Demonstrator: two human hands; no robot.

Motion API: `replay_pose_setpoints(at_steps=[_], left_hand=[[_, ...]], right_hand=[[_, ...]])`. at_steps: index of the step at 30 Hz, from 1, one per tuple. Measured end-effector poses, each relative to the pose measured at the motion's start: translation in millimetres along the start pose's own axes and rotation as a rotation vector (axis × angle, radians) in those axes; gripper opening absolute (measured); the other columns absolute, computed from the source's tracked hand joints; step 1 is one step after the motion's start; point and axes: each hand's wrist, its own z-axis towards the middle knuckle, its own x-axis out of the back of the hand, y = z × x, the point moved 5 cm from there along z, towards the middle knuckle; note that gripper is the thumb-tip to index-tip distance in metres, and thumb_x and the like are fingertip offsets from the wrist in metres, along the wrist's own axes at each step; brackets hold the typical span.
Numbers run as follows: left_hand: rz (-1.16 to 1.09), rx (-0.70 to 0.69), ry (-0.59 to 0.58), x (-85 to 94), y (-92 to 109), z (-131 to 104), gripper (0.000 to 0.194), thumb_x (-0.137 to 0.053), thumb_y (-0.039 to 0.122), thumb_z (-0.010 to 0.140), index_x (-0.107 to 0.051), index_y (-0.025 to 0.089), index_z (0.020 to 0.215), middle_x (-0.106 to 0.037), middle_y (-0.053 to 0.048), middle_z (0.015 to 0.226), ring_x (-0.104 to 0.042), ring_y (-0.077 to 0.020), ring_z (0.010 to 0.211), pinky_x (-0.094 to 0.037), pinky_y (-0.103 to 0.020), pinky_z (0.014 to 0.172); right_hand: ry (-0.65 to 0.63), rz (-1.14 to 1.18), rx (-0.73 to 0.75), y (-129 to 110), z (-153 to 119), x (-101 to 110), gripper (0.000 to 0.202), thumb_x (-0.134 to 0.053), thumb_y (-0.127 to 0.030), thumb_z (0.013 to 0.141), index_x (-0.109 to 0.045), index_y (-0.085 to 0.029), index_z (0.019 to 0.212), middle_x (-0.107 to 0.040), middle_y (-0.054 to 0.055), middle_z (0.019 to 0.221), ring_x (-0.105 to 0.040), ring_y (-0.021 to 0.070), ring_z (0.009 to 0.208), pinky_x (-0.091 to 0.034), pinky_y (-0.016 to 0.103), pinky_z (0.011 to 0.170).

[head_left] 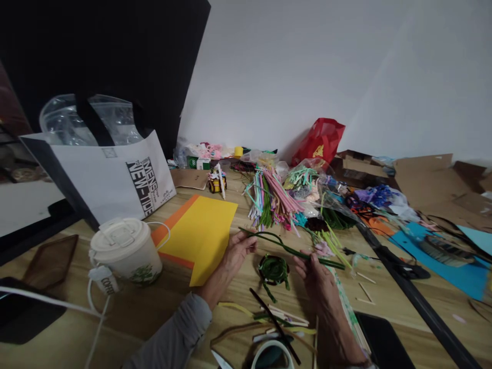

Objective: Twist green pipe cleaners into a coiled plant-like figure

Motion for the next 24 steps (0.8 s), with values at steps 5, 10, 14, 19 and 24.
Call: replay_pose_setpoints(at_steps=[5,10,14,19,24], left_hand=[[0.055,-0.091,-0.094,-9.0,-2,-2,0.047,-0.077,0.029,0.06,-0.062,0.017,0.103,-0.064,-0.009,0.105,-0.06,-0.0185,0.09,-0.048,-0.027,0.073],[0.334,-0.046,-0.169,-20.7,-12,-10,0.049,-0.078,0.03,0.06,-0.065,0.018,0.106,-0.067,-0.008,0.104,-0.062,-0.0215,0.093,-0.048,-0.032,0.083],[0.509,-0.162,-0.225,-33.6,-4,-20,0.035,-0.062,0.042,0.078,-0.067,0.021,0.106,-0.065,-0.007,0.113,-0.055,-0.0234,0.111,-0.038,-0.036,0.1],[0.519,-0.198,-0.225,-40.8,8,-28,0.041,-0.044,0.048,0.089,-0.065,0.019,0.111,-0.063,-0.007,0.118,-0.051,-0.0231,0.117,-0.037,-0.035,0.101],[0.363,-0.131,-0.193,-40.8,4,-27,0.049,-0.049,0.05,0.086,-0.059,0.016,0.121,-0.067,-0.011,0.109,-0.059,-0.0232,0.099,-0.044,-0.033,0.084]], right_hand=[[-0.002,0.087,-0.044,-2,-4,-9,0.021,-0.079,-0.036,0.067,-0.072,-0.023,0.082,-0.074,0.003,0.088,-0.07,0.0194,0.082,-0.058,0.024,0.063],[-0.025,0.175,-0.081,-2,-10,-22,0.022,-0.082,-0.032,0.063,-0.073,-0.023,0.081,-0.074,0.003,0.085,-0.071,0.0206,0.083,-0.059,0.024,0.062],[-0.062,0.122,-0.087,2,-14,-28,0.021,-0.08,-0.034,0.065,-0.073,-0.022,0.081,-0.074,0.004,0.093,-0.07,0.0227,0.086,-0.058,0.024,0.06],[-0.113,0.037,-0.064,7,-14,-28,0.022,-0.077,-0.039,0.069,-0.074,-0.021,0.081,-0.071,0.008,0.103,-0.069,0.0267,0.093,-0.057,0.028,0.063],[-0.124,0.008,-0.036,8,-12,-25,0.024,-0.074,-0.04,0.071,-0.074,-0.018,0.082,-0.072,0.008,0.102,-0.069,0.0261,0.091,-0.057,0.029,0.066]])
